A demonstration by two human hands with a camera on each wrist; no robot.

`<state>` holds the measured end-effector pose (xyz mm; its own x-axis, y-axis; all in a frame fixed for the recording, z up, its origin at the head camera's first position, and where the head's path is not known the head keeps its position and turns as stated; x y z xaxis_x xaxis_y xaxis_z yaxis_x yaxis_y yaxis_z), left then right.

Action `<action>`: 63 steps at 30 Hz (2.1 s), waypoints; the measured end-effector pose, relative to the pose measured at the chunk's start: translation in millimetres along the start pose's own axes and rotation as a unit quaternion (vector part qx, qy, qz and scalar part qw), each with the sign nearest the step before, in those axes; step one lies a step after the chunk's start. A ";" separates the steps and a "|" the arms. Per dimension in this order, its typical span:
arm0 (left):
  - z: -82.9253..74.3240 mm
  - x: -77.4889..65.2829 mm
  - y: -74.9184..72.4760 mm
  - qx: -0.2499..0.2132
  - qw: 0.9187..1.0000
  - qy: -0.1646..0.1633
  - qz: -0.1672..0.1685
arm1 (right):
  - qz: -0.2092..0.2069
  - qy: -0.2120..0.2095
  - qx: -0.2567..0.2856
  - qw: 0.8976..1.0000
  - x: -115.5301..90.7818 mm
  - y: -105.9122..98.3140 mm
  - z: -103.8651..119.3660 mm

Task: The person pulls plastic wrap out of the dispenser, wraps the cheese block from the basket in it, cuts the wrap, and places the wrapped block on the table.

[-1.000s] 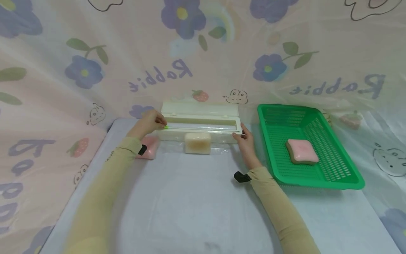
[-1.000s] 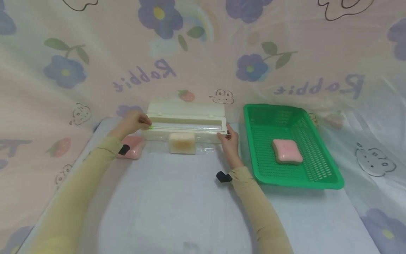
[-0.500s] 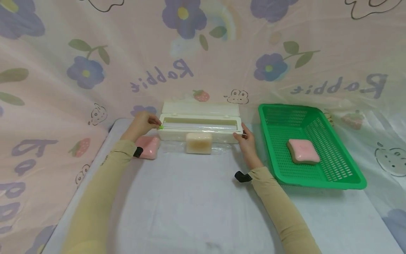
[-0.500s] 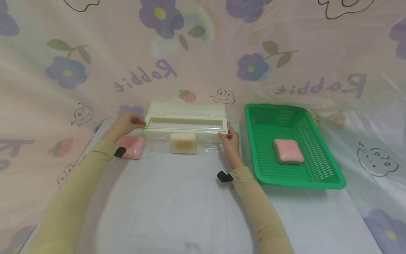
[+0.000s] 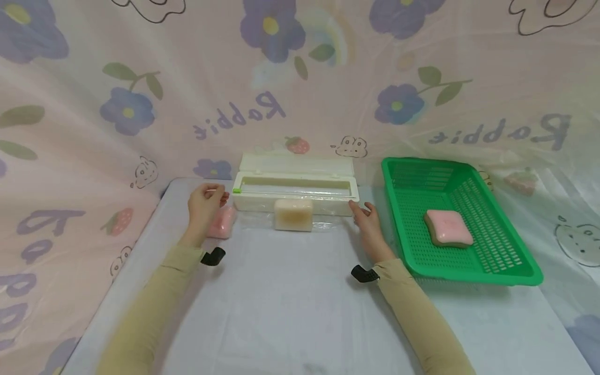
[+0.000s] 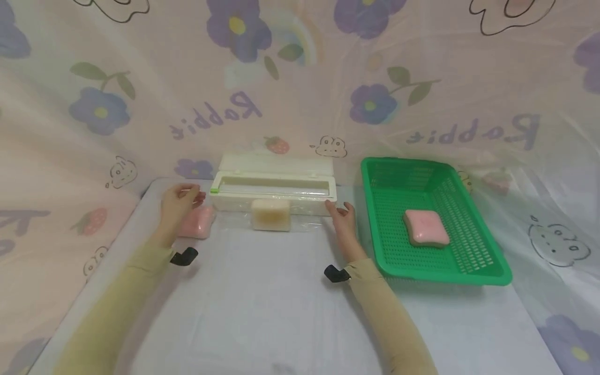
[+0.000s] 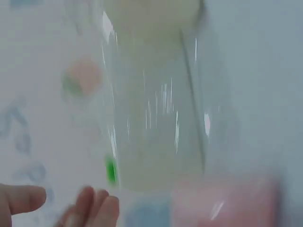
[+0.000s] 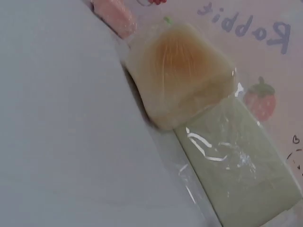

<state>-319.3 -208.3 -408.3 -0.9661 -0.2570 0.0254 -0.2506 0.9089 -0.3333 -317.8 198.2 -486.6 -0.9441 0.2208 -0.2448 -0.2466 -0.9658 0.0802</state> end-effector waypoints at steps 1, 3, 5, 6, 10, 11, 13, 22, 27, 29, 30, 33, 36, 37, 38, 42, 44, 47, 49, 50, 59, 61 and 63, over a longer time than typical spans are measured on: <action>0.0 -11.2 5.0 0.000 1.000 -0.010 0.012 | 0.001 0.009 0.005 1.000 -2.4 -0.9 -0.8; 4.4 -30.9 17.8 0.015 0.997 -0.031 0.063 | 0.008 0.023 0.006 1.000 -6.1 -2.3 -2.3; 10.0 -47.3 33.3 0.042 0.990 -0.047 0.125 | 0.025 0.031 -0.017 0.999 -9.4 -1.8 -3.4; 13.4 -53.3 40.6 0.054 0.986 -0.048 0.148 | 0.036 0.031 -0.027 0.999 -10.2 -1.0 -3.9; 24.9 -61.0 65.6 0.071 0.985 -0.021 0.157 | 0.076 0.016 -0.073 0.994 -12.6 6.2 -7.6; 27.7 -58.8 69.9 0.068 0.988 -0.002 0.136 | 0.080 0.007 -0.079 0.994 -12.2 8.6 -8.4; 33.7 -53.7 75.6 0.070 0.993 0.016 0.097 | 0.091 -0.014 -0.088 0.992 -10.9 14.0 -10.0; 45.6 -37.2 83.3 0.007 1.000 -0.004 0.023 | 0.111 -0.058 -0.078 0.989 -2.7 27.6 -13.5; 44.2 -34.2 76.8 0.043 0.999 -0.009 0.003 | 0.103 -0.069 -0.074 0.990 -1.8 32.3 -10.2; 43.7 -34.0 74.9 0.049 0.999 -0.009 0.006 | 0.100 -0.065 -0.077 0.990 -1.9 33.6 -10.0; 43.6 -33.9 74.4 0.050 0.999 -0.010 0.010 | 0.097 -0.063 -0.079 0.990 -2.1 34.1 -10.0; 43.4 -33.4 74.1 0.050 0.999 -0.011 0.018 | 0.092 -0.059 -0.083 0.991 -2.5 35.2 -9.8; 43.4 -32.4 75.5 0.046 0.999 -0.014 0.023 | 0.101 -0.059 -0.069 0.991 -3.0 36.7 -8.9; 42.8 -32.3 75.9 0.041 0.999 -0.012 0.025 | 0.106 -0.059 -0.062 0.991 -3.4 36.7 -8.2; 42.3 -32.1 76.6 0.034 0.999 -0.009 0.029 | 0.111 -0.060 -0.056 0.990 -4.1 36.3 -7.6; 37.3 -34.3 79.6 -0.031 0.997 0.005 0.067 | 0.126 -0.066 -0.050 0.989 -10.7 29.7 -3.0; 35.1 -37.4 81.0 -0.069 0.992 0.008 0.101 | 0.129 -0.064 -0.060 0.988 -15.7 22.7 -2.0; 36.2 -42.7 81.8 -0.120 0.981 -0.019 0.152 | 0.134 -0.046 -0.074 0.987 -23.6 11.6 -5.5; 38.6 -46.6 82.4 -0.148 0.970 -0.048 0.185 | 0.144 -0.030 -0.087 0.985 -29.5 5.4 -9.8; 40.9 -48.2 82.5 -0.156 0.965 -0.065 0.199 | 0.148 -0.020 -0.089 0.985 -32.1 2.9 -12.5; 66.5 -56.7 83.2 -0.134 0.954 -0.181 0.200 | 0.195 0.064 -0.066 0.977 -49.6 -3.8 -35.4; 68.9 -58.5 84.4 -0.148 0.952 -0.186 0.192 | 0.203 0.066 -0.063 0.975 -51.4 -5.0 -36.4; 70.5 -60.3 84.9 -0.167 0.949 -0.186 0.190 | 0.200 0.050 -0.066 0.976 -51.5 -7.1 -33.8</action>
<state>-277.9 -138.8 -504.6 -0.9171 0.0684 -0.3929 0.0456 0.9967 0.0669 -260.1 189.0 -507.3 -0.9316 -0.1864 -0.3121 0.1748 -0.9825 0.0651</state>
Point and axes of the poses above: each hand's wrist, its own x-axis towards the middle knuckle, its own y-axis out of the palm, z = x × y, the point moved 5 cm from there along x, towards the middle knuckle, and after that the axes turned 4 degrees about x, right-handed, at the moved point
